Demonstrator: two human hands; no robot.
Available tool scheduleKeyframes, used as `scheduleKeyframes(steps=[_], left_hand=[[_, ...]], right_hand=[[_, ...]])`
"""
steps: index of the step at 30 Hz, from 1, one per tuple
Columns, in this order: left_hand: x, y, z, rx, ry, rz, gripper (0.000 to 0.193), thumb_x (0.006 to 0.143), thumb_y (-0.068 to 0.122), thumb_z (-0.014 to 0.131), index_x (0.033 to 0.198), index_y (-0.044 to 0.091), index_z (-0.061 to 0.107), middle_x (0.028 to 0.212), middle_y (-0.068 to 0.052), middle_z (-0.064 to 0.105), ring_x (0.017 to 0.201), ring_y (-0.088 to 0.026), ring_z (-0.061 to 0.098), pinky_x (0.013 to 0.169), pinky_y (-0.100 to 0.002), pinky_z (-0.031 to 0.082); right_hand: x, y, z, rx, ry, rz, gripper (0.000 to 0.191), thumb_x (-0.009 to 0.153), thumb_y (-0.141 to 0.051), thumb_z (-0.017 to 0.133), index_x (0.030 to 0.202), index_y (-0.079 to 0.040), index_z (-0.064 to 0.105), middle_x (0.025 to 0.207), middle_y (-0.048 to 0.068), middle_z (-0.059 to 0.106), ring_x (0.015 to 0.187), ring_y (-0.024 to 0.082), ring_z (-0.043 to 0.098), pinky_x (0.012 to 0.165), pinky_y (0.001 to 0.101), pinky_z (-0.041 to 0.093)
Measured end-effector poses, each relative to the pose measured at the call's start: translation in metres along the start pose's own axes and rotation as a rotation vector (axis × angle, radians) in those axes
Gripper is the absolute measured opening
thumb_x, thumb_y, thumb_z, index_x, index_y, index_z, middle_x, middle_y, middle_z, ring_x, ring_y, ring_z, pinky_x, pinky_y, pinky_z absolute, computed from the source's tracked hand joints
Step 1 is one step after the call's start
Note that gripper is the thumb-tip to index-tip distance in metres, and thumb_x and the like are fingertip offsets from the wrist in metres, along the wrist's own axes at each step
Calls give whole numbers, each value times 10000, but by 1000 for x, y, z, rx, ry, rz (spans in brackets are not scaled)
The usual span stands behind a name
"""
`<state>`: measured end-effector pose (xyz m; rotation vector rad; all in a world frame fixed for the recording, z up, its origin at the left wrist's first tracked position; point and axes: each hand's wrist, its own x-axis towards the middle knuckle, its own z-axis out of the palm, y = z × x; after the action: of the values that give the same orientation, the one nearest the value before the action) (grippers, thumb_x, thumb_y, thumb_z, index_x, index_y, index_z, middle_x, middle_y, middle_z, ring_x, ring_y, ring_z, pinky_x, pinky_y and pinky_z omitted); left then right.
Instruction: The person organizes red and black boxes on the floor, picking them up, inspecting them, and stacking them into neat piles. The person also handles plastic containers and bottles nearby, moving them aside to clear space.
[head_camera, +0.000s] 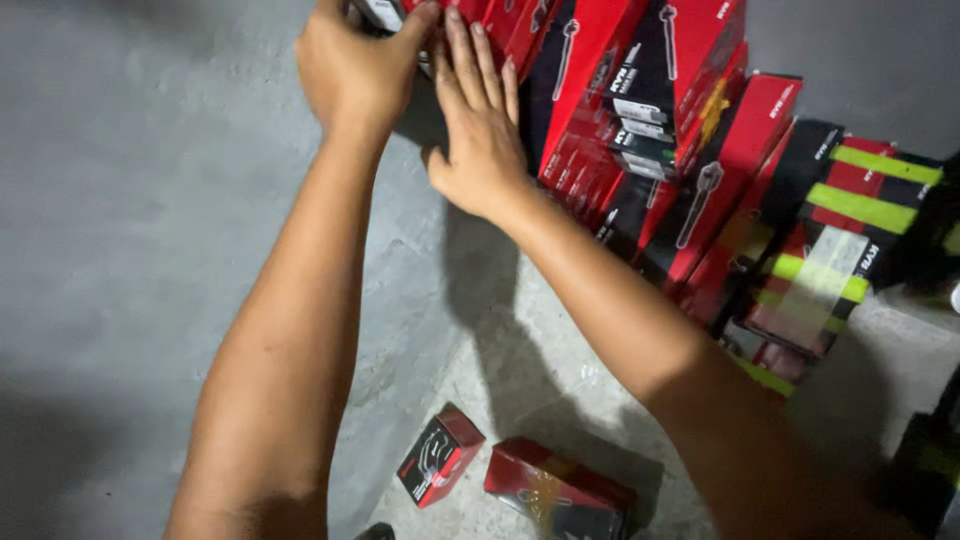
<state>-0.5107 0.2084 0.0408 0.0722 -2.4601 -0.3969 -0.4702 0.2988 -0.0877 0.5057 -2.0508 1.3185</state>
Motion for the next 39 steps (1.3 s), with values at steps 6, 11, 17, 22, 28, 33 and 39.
scheduleKeyframes(steps=[6, 11, 17, 22, 28, 33, 39], left_hand=[[22, -17, -19, -247, -146, 334, 406, 692, 309, 997, 907, 49, 770, 841, -57, 805, 716, -178, 788, 629, -335, 602], [17, -21, -8, -235, -37, 145, 402, 654, 272, 971, 835, 13, 723, 778, -75, 794, 667, -148, 780, 624, -312, 612], [-13, -20, 6, -379, 116, 170, 387, 742, 228, 951, 980, 19, 729, 877, -83, 807, 738, -188, 787, 702, -340, 636], [-27, -19, -10, 57, 195, 769, 654, 643, 136, 887, 1246, 46, 651, 1236, -247, 583, 848, -349, 673, 699, -419, 580], [-12, -28, -31, 330, 168, 977, 564, 719, 148, 858, 1243, 115, 653, 1137, -55, 652, 911, -284, 664, 659, -407, 553], [-3, -35, -34, 288, 163, 1060, 451, 738, 167, 851, 1150, 120, 673, 1042, -48, 663, 859, -258, 674, 651, -391, 547], [4, -43, -27, 319, 188, 1111, 310, 746, 193, 850, 980, 129, 658, 897, -39, 653, 704, -250, 655, 582, -383, 512]], right_hand=[[0, 15, -14, -49, -75, -36, 997, 857, -160, 747, 1693, -120, 206, 1760, 93, 138, 1639, 335, 144, 1309, 619, 103], [-1, 28, -19, 45, -74, -58, 931, 910, -130, 718, 1700, -209, 231, 1770, 71, 174, 1642, 335, 203, 1321, 588, 159], [-2, 35, -21, 98, -111, -76, 910, 947, -110, 705, 1713, -210, 224, 1786, 53, 187, 1665, 329, 225, 1347, 574, 206], [3, 32, -31, 86, -118, -105, 935, 910, -124, 721, 1691, -175, 210, 1759, 94, 172, 1625, 362, 213, 1302, 587, 217], [2, 30, -39, 93, -178, -123, 985, 915, -186, 793, 1693, -155, 190, 1760, 106, 153, 1631, 362, 207, 1296, 585, 214], [2, 24, -37, 97, -125, -184, 1032, 903, -209, 831, 1703, -180, 181, 1759, 136, 132, 1631, 389, 214, 1332, 534, 251], [-1, 22, -31, 32, -153, -132, 1034, 912, -217, 846, 1705, -175, 183, 1758, 165, 144, 1610, 416, 231, 1306, 521, 244]])
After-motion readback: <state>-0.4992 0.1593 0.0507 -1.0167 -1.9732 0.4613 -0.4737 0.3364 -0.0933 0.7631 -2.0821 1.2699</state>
